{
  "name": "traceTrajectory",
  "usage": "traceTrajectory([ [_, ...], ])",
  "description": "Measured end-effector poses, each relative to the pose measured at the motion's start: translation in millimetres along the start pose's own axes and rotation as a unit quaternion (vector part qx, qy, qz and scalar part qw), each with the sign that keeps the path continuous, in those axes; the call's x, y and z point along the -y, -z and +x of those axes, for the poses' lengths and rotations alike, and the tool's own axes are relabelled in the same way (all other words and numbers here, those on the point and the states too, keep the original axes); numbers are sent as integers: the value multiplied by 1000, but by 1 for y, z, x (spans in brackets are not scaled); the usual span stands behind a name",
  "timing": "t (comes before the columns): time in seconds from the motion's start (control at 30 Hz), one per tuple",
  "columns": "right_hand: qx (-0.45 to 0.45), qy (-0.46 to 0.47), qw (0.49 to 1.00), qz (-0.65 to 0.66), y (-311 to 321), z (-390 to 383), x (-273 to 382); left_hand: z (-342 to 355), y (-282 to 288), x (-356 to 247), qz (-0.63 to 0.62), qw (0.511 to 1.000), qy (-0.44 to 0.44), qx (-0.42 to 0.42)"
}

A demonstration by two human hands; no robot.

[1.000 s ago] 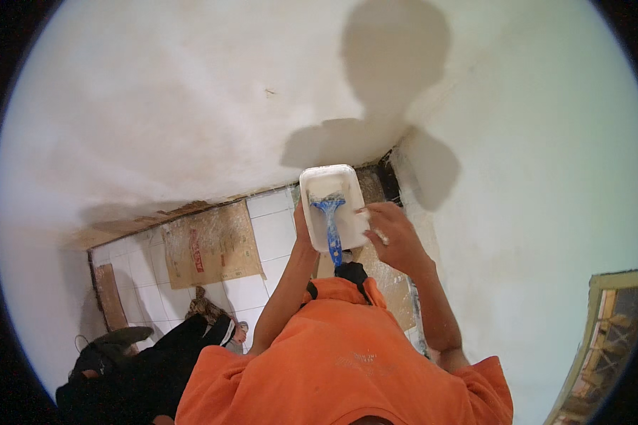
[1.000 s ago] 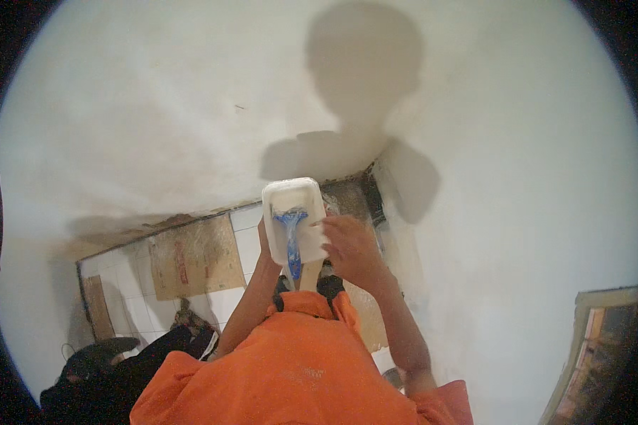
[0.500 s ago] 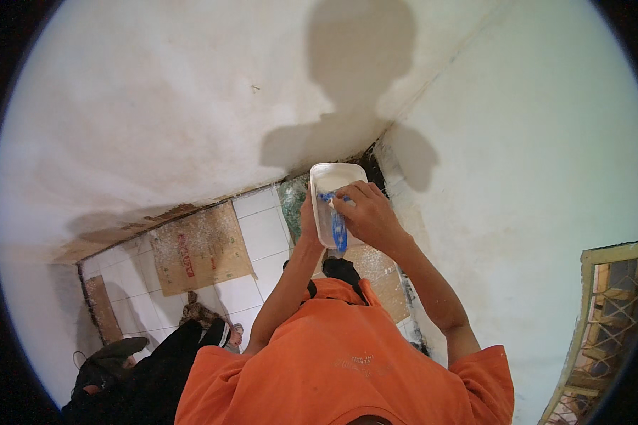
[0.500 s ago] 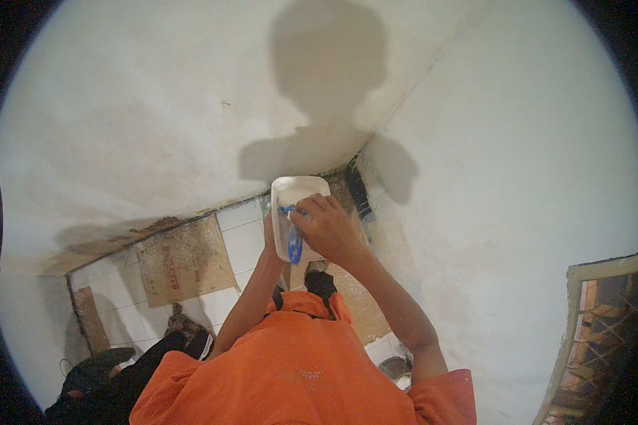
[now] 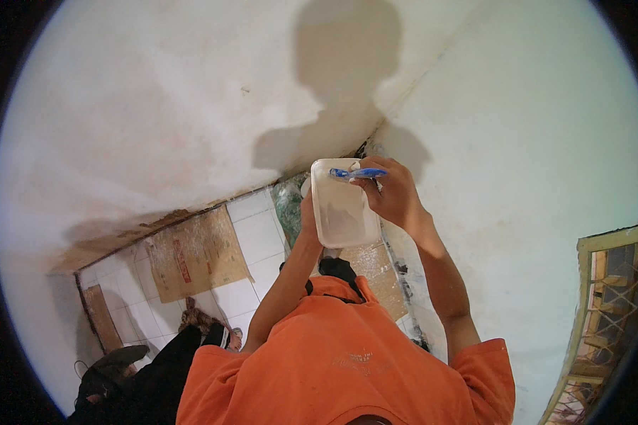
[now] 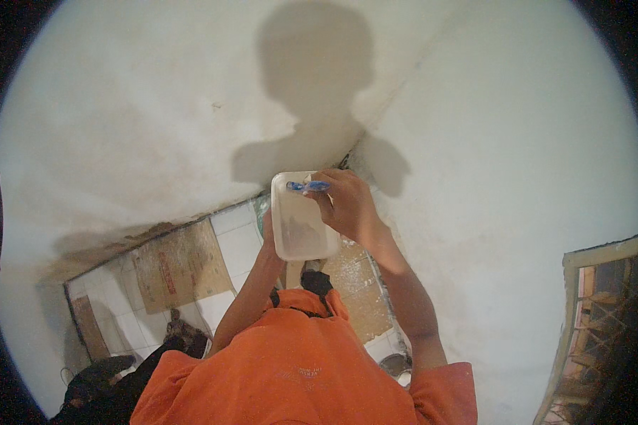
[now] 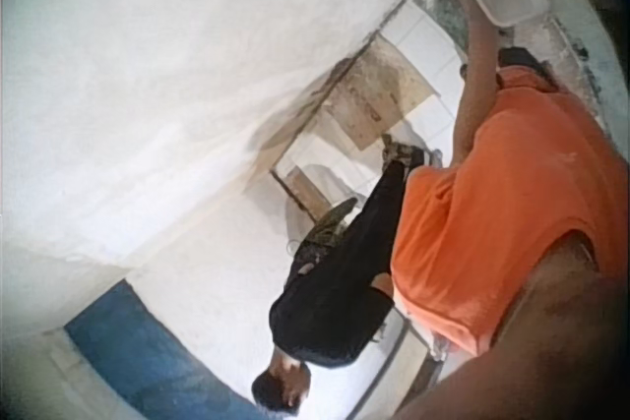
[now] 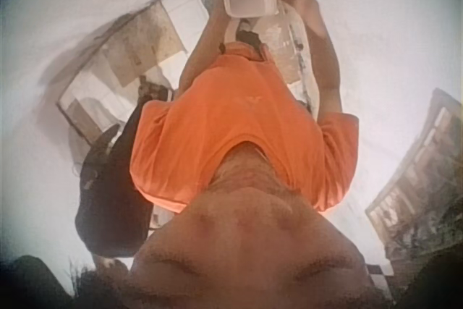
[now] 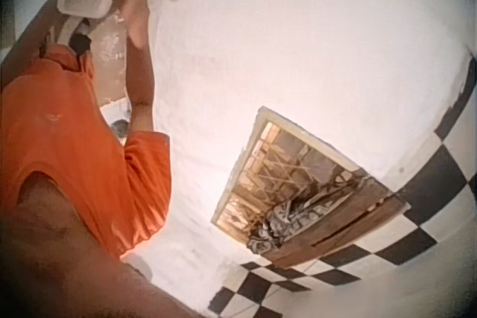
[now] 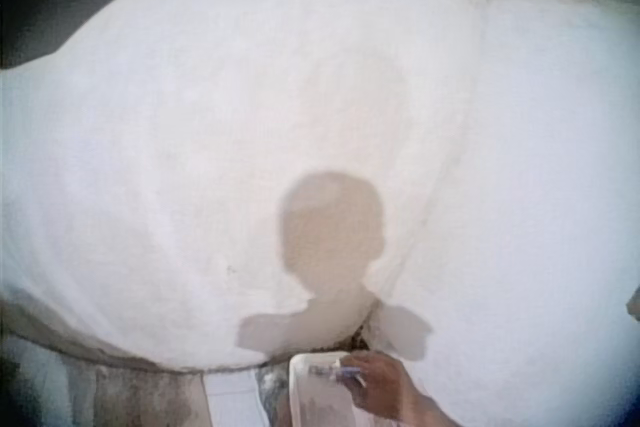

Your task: The person prepares a plaster mixture in a small container by hand. They pour a white powder into the container, add water from a pink scoop, and stir the mixture using a small tool until it reaches a consistent paste-like state.

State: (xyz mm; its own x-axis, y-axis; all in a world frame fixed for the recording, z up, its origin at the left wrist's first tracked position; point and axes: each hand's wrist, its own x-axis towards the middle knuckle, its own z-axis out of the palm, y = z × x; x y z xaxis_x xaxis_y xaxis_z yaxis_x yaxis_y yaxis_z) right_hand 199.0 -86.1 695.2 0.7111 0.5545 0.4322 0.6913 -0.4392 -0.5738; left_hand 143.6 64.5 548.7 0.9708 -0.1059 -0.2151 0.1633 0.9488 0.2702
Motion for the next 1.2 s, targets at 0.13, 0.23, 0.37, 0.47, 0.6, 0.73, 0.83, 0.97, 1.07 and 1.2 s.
traceTrajectory([
  [0.13, -26, 27, 999, -28, -12, -3, -10, -2, -8, 2, 8, 1000, 14, 10],
  [0.23, -9, 44, 999, -16, -23, -10, -12, 4, -3, 1, 8, 1000, -5, -20],
  [0.37, -12, 38, 999, -1, -31, -25, -5, -1, -3, -1, 34, 999, -18, -33],
  [0.47, 8, 25, 999, 21, -30, -36, 4, -3, 3, 0, 12, 999, -8, -42],
  [0.6, 46, -15, 996, 81, -16, -40, 18, -2, 13, -1, -4, 1000, -25, -7],
  [0.73, 27, -46, 992, 116, -10, -45, 29, -7, 12, -7, -4, 999, -37, -7],
  [0.83, 92, -67, 988, 104, -9, -51, 29, -10, 9, -8, -26, 999, -26, 8],
  [0.97, 78, -70, 990, 98, -26, -53, 10, -13, 0, -7, -20, 999, -22, 44],
  [1.07, 51, -54, 993, 88, -36, -48, 6, -16, 8, -6, 9, 1000, -13, 15],
  [1.2, -30, -2, 997, 67, -50, -41, -10, -18, -3, -2, 3, 1000, -7, -9],
])
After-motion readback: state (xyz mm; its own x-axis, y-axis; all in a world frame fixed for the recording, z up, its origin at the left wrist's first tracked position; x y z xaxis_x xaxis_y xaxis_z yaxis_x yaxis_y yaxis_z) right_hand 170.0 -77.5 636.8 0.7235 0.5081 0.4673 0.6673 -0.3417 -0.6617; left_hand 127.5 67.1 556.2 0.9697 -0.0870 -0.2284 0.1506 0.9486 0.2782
